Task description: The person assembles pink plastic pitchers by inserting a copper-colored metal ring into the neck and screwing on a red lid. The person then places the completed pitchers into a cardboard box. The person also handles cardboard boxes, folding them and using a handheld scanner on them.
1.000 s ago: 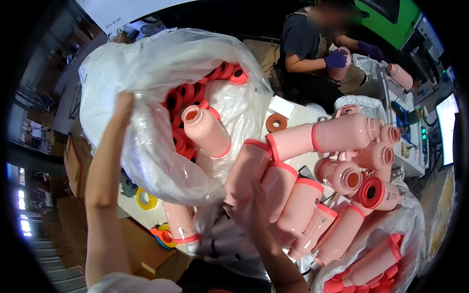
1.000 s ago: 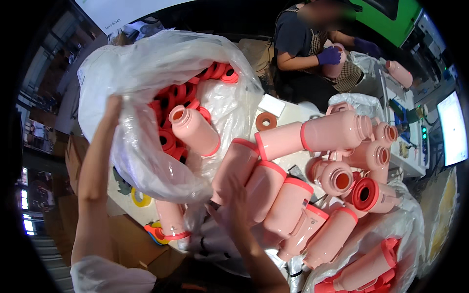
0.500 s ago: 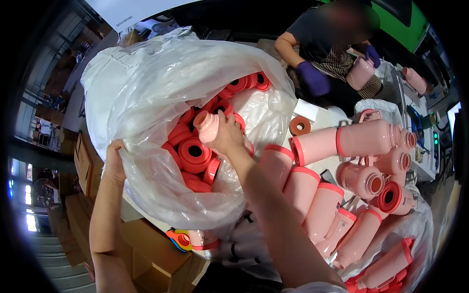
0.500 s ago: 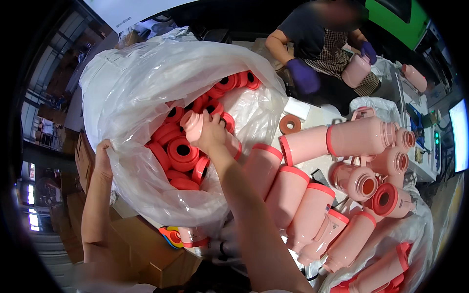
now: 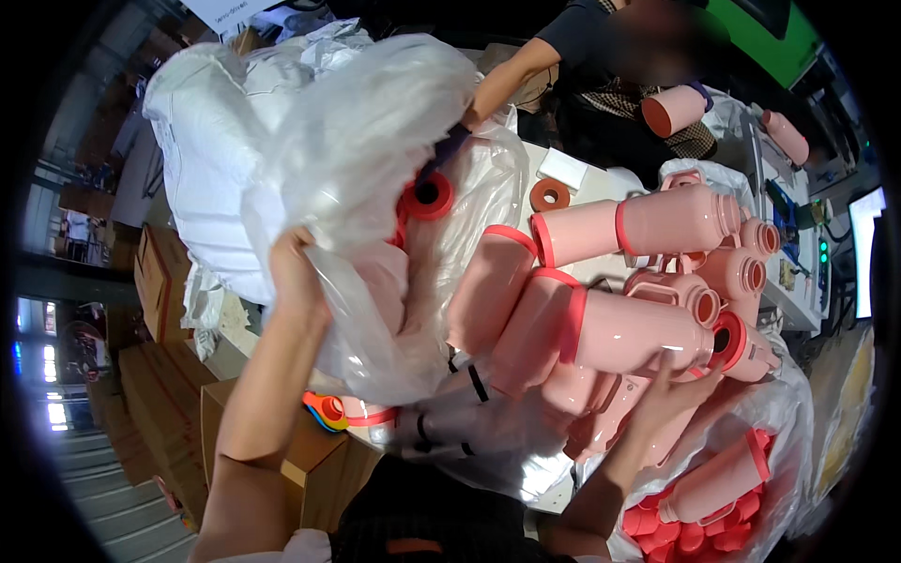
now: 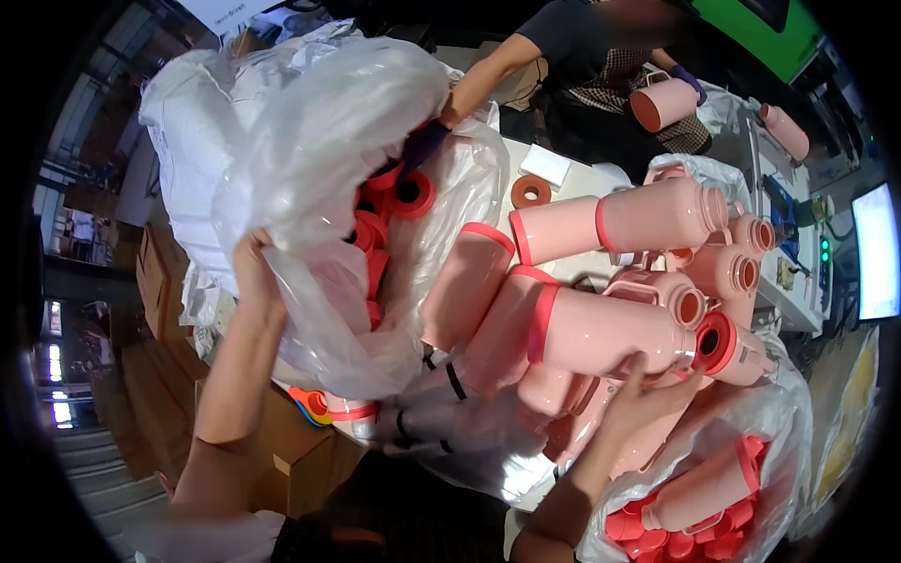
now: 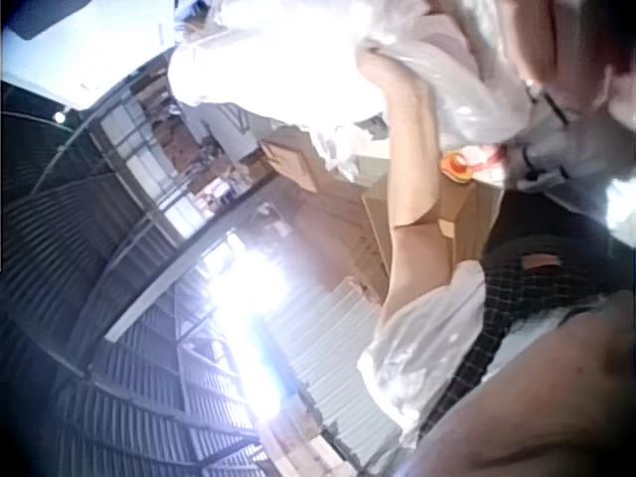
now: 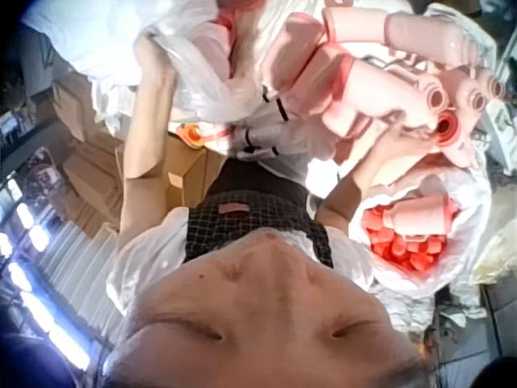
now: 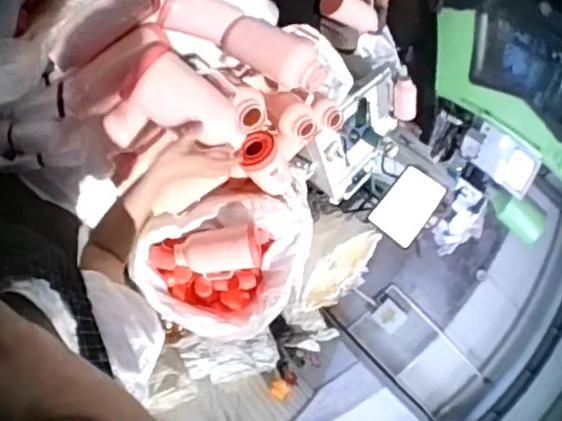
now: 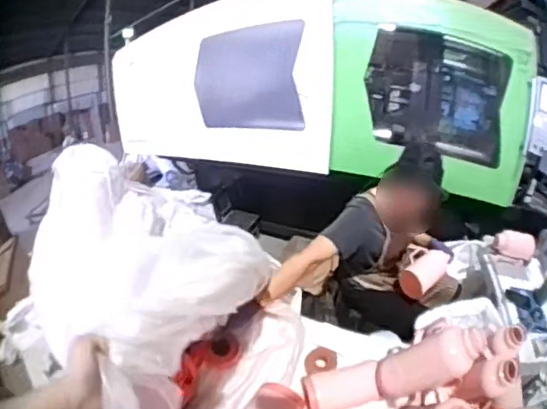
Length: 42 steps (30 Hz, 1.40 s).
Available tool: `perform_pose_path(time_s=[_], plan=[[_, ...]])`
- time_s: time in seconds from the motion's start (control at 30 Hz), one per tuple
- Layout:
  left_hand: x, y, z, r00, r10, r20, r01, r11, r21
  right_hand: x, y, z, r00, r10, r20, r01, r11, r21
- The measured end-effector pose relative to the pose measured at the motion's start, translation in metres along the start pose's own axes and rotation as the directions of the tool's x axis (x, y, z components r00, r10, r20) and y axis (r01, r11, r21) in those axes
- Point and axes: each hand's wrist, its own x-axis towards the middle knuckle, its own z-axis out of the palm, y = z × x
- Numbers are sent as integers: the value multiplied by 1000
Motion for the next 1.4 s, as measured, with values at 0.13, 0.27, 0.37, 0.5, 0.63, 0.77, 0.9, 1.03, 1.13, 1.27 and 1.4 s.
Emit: perform_pose_path(time_s=[0.13, 0.27, 0.37, 0.5, 0.63, 0.77, 0.9, 1.03, 1.13, 1.27, 1.4], plan=[[-32, 5, -5, 974, -221, 48, 226, 962, -156, -63, -94, 122, 824, -333, 458, 384, 923, -20], [-3, 63, -47, 978, -159, 134, 169, 983, -72, -146, -181, 272, -61, -638, 768, -402, 720, 566], [26, 68, -59, 993, 55, 102, -25, 961, -275, -205, -201, 298, 499, -479, 723, -235, 728, 644], [89, 124, -18, 952, 272, 143, -273, 962, -10, -101, -247, 292, 445, -589, 675, -483, 477, 735], [94, 184, -6, 841, 75, 536, -54, 997, -53, -48, -298, 274, 440, -624, 646, 192, 768, 611], [144, 116, -134, 941, 196, 278, -151, 973, -173, -120, -244, 318, 494, -543, 679, 434, 831, 348], [197, 53, -213, 997, -76, -21, 75, 997, -26, -150, -205, 344, 523, -645, 557, 582, 748, 319], [186, 52, -202, 772, 635, -31, -371, 489, 789, -151, -203, 341, 454, -352, 819, 356, 914, 195], [107, 48, -123, 396, 780, 485, -515, -250, 820, -137, -173, 361, 495, -293, 818, 176, 956, 235], [39, -19, -127, 272, 540, 796, -841, -268, 469, -58, -272, 368, 725, -565, 394, 282, 766, 578], [70, -105, -195, 679, 292, 674, -553, -400, 731, -83, -291, 370, 574, -521, 632, 424, 849, 315]])
